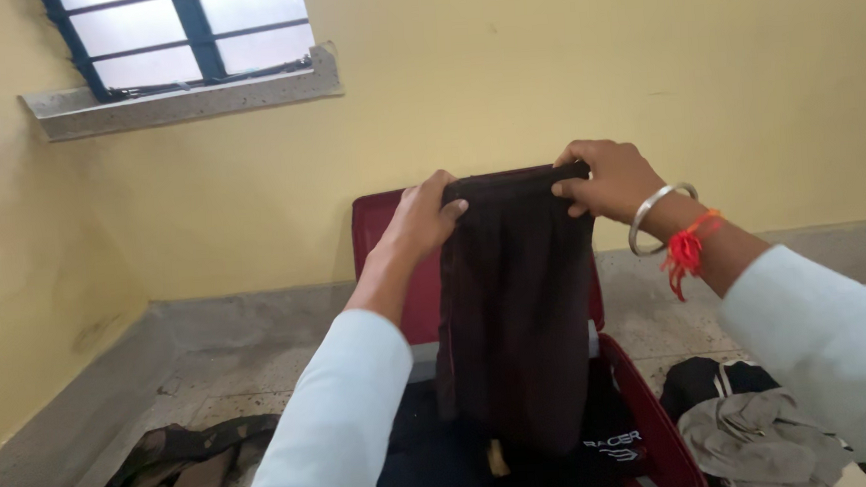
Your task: The person folds several items of clothing and places them inside an open red suitcase on the floor.
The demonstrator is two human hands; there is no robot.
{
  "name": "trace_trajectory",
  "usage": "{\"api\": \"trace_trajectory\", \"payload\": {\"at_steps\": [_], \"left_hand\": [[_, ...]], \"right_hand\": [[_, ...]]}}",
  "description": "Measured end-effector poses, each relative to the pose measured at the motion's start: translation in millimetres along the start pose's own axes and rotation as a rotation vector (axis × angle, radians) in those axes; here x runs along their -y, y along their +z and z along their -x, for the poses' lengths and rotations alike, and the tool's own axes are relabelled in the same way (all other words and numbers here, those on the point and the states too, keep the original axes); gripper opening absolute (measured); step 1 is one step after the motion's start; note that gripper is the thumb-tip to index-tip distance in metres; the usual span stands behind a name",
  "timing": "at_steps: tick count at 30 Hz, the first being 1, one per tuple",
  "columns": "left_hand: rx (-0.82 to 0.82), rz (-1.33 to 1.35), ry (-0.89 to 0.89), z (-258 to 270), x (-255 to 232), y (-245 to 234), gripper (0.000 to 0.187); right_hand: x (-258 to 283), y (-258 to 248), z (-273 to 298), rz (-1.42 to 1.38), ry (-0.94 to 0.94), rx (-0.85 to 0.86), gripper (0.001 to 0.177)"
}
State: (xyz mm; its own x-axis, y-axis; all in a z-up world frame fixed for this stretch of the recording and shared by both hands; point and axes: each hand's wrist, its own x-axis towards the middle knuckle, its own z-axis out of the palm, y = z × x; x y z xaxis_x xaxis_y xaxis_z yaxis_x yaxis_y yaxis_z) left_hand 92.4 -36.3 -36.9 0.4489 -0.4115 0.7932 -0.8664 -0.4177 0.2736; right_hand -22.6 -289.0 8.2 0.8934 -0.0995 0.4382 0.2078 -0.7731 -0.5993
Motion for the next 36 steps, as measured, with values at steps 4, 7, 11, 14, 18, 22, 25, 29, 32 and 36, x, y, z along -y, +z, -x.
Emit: {"api": "trace_trajectory", "payload": {"at_steps": [4,7,11,14,18,22,25,29,32,36], "left_hand": [[0.059,0.148,-0.143,46.1,-20.6,-10.2,0.026],[0.042,0.155,-0.129,100.1,-41.5,-16.1,0.029],[0.129,0.187,-0.222,209.1,-67.8,-4.4,0.022],[0.133,0.29,-0.219,296.2,-67.4,20.3,0.025],[0.2,0.266,-0.245,393.1,-54.2,65.2,0.027],[0.261,0.269,-0.419,436.4,-56.5,77.7,0.026],[0.268,0.262,-0.487,420.8,-60.4,66.7,0.026],[0.262,0.267,-0.587,427.8,-69.4,63.6,0.025],[0.247,0.282,-0.68,439.4,-74.8,67.8,0.025],[0.223,0.326,-0.849,447.0,-79.3,68.9,0.024]], "right_hand": [[9.1,5.0,46.5,0.081,-0.065,-0.019,0.023],[12.7,24.2,96.9,0.14,-0.009,0.035,0.027],[-8.5,68.8,178.3,0.256,-0.01,0.114,0.021],[-46.3,113.6,250.1,0.132,-0.094,0.092,0.035],[-107.3,168.9,302.4,0.128,0.259,0.402,0.041],[-131.0,194.4,317.5,0.045,0.467,0.488,0.042],[-145.0,211.1,324.3,-0.041,0.572,0.479,0.043],[-170.9,233.1,349.0,-0.194,0.702,0.446,0.045],[-192.1,245.8,361.3,-0.342,0.814,0.402,0.046],[-218.0,262.2,370.2,-0.625,0.984,0.309,0.048]]}}
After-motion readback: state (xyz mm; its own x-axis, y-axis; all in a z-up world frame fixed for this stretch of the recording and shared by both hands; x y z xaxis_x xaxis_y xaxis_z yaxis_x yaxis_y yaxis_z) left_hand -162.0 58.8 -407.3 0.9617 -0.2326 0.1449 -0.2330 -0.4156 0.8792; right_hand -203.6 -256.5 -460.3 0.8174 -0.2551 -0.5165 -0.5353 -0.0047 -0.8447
